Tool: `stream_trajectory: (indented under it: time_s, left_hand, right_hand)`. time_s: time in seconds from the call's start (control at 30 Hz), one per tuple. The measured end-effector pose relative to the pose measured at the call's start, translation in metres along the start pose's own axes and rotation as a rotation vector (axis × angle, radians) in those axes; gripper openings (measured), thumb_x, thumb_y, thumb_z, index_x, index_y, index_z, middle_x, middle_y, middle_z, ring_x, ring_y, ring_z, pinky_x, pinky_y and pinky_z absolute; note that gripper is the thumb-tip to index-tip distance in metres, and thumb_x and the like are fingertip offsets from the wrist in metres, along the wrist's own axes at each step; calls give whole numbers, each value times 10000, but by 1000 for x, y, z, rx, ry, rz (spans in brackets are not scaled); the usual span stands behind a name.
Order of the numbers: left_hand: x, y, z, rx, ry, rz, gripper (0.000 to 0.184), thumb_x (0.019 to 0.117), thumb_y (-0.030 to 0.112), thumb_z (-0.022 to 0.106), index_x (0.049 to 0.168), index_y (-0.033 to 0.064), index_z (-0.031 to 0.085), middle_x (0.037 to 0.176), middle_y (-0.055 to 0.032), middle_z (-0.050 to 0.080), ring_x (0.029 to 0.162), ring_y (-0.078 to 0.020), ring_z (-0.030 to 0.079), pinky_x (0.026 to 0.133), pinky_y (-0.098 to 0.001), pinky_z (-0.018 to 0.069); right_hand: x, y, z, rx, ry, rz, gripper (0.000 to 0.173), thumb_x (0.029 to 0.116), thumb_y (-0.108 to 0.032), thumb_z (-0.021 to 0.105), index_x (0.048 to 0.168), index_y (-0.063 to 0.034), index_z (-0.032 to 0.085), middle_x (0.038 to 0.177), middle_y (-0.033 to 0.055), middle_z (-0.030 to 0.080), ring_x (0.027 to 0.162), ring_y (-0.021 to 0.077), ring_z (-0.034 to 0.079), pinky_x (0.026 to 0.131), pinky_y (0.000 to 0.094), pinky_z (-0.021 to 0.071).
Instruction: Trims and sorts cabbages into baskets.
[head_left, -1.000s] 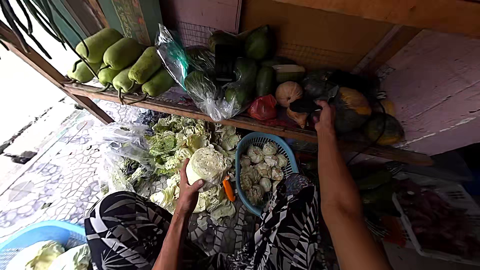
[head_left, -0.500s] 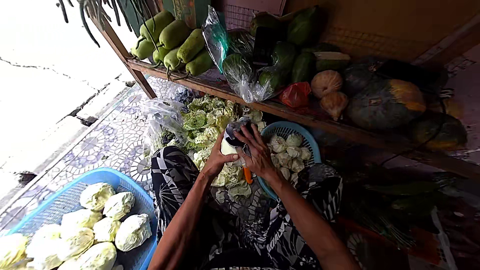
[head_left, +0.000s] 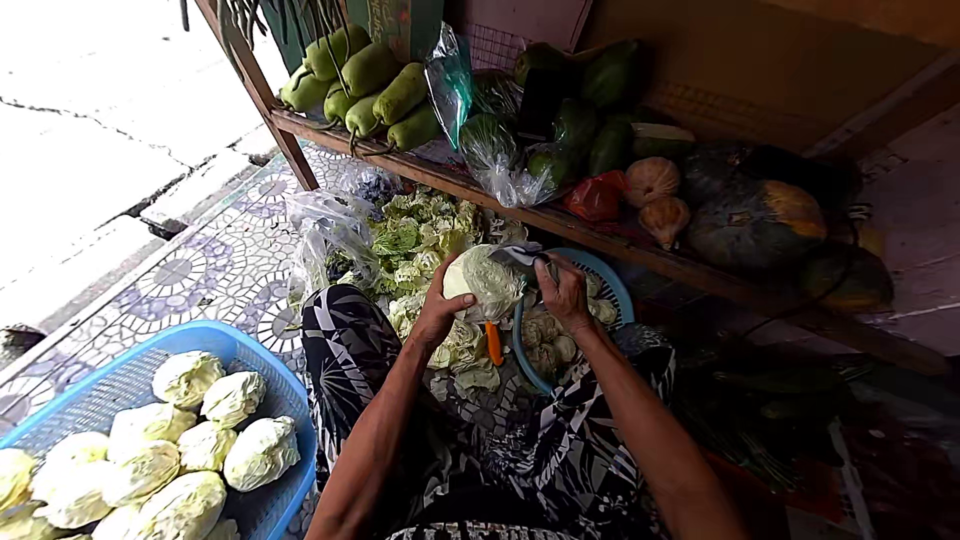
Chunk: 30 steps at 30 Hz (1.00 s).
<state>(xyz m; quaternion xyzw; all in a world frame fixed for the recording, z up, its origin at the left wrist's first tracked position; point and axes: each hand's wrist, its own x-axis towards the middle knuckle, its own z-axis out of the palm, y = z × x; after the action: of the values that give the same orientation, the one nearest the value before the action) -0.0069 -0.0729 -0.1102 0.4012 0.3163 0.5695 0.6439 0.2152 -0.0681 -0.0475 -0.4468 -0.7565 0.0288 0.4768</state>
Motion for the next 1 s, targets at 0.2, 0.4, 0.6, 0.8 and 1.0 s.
stream_trajectory:
  time_s: [0.2,0.4,0.6,0.8,1.0]
  left_hand:
    - [4,1,-3,-22,20,47,1306,532,461,954,1573,117,243,1323,-88,610,1104,-156,658,920,-348,583]
    - [6,2,-3,-3,13,43,1325,519,466,959,1577,130,237,1331,-95,603,1112,-173,658,930,-365,584]
    - [5,-4,-5,43,-15,44,1287,540,406,955,1576,127,244,1369,-85,580,1150,-162,638,941,-364,577]
    - [1,-7,-2,54,-61,16,1332,508,484,959,1573,134,240,1351,-73,591,1134,-149,645,942,-348,576]
    - [-2,-13,1,-20,-148,9,1318,507,492,969,1568,157,262,1348,-47,598,1132,-142,646,942,-351,577]
  right_hand:
    - [-23,2,17,21,-18,-248,411,1045,-277,452,1190,17,699,1259,178,702,1255,323,609,1063,439,455]
    - [3,-3,-3,-61,257,194,426,1087,-219,444,1157,145,653,1169,294,667,1107,343,660,998,433,504]
    - [-7,9,13,-74,-59,-145,277,970,-98,587,1158,57,717,1179,222,715,1127,395,673,992,495,517]
    - [6,-13,13,-21,-72,-3,369,1010,-199,535,1287,-9,687,1407,190,610,1300,419,551,1071,546,434]
    - [29,44,1,-41,-244,680,463,1098,-294,460,1303,89,620,1348,283,609,1269,451,559,1080,597,386]
